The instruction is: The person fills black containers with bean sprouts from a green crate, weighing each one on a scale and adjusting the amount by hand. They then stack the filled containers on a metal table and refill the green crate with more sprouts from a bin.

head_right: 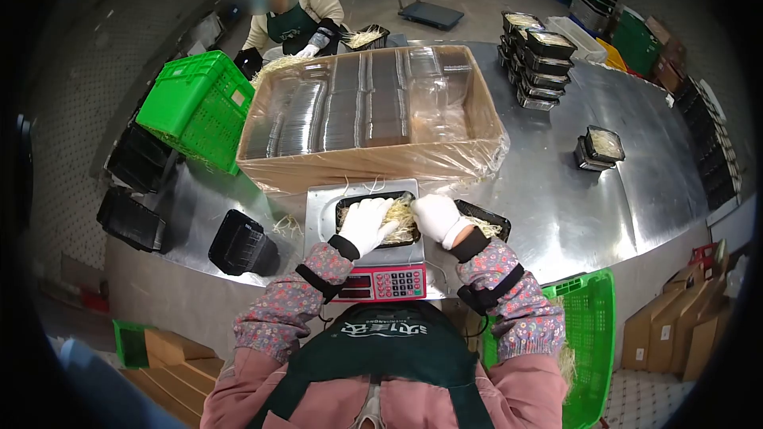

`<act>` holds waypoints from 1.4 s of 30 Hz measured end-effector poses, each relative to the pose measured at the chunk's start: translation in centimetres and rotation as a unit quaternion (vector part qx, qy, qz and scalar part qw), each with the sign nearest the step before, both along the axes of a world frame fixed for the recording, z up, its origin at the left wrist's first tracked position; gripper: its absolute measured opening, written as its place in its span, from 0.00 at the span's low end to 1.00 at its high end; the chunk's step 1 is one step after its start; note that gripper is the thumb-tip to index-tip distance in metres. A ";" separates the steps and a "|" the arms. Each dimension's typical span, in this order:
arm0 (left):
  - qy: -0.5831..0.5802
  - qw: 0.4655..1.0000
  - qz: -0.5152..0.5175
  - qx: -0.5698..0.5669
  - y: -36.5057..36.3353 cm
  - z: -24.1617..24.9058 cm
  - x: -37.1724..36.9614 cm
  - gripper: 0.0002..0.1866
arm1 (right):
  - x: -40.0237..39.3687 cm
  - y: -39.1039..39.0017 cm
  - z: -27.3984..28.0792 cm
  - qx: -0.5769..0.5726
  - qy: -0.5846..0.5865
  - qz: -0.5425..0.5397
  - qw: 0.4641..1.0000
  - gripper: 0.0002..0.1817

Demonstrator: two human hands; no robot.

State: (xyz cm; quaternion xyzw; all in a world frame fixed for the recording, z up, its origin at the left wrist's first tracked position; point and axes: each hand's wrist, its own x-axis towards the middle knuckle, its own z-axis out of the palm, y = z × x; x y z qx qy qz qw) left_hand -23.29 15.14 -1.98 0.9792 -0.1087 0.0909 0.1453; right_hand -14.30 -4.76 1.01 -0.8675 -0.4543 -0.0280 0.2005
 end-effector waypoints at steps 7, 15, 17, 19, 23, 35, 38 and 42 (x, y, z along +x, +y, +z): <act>-0.001 0.991 -0.006 -0.131 0.9 2.5 -1.0 0.39 | 1.7 -7.6 6.2 0.100 0.211 -0.134 0.963 0.08; -0.085 0.900 0.111 -0.412 7.9 7.0 -5.8 0.30 | 2.3 -15.6 -6.3 -0.092 0.134 -0.232 0.959 0.08; -0.097 0.868 0.146 -0.465 9.9 6.4 -7.0 0.26 | 2.4 -16.5 -4.7 -0.043 0.181 -0.244 0.952 0.08; -0.072 0.835 0.175 -0.517 10.6 6.4 -8.1 0.24 | 2.9 -16.0 -2.4 -0.010 0.163 -0.251 0.954 0.09; -0.043 0.820 0.166 -0.546 10.7 2.6 -9.0 0.24 | 2.5 -10.9 4.4 0.062 0.258 -0.240 0.934 0.07; -0.035 0.838 0.213 -0.502 9.8 0.5 -11.6 0.22 | -0.5 -0.9 9.4 0.252 0.218 -0.019 0.943 0.06; -0.032 0.843 0.247 -0.476 10.6 -1.5 -14.1 0.23 | 0.5 -5.5 6.4 0.277 0.278 -0.133 0.910 0.05; -0.025 0.852 0.278 -0.443 10.1 -3.5 -16.0 0.28 | 2.7 -13.8 -5.0 -0.020 0.122 -0.135 0.983 0.13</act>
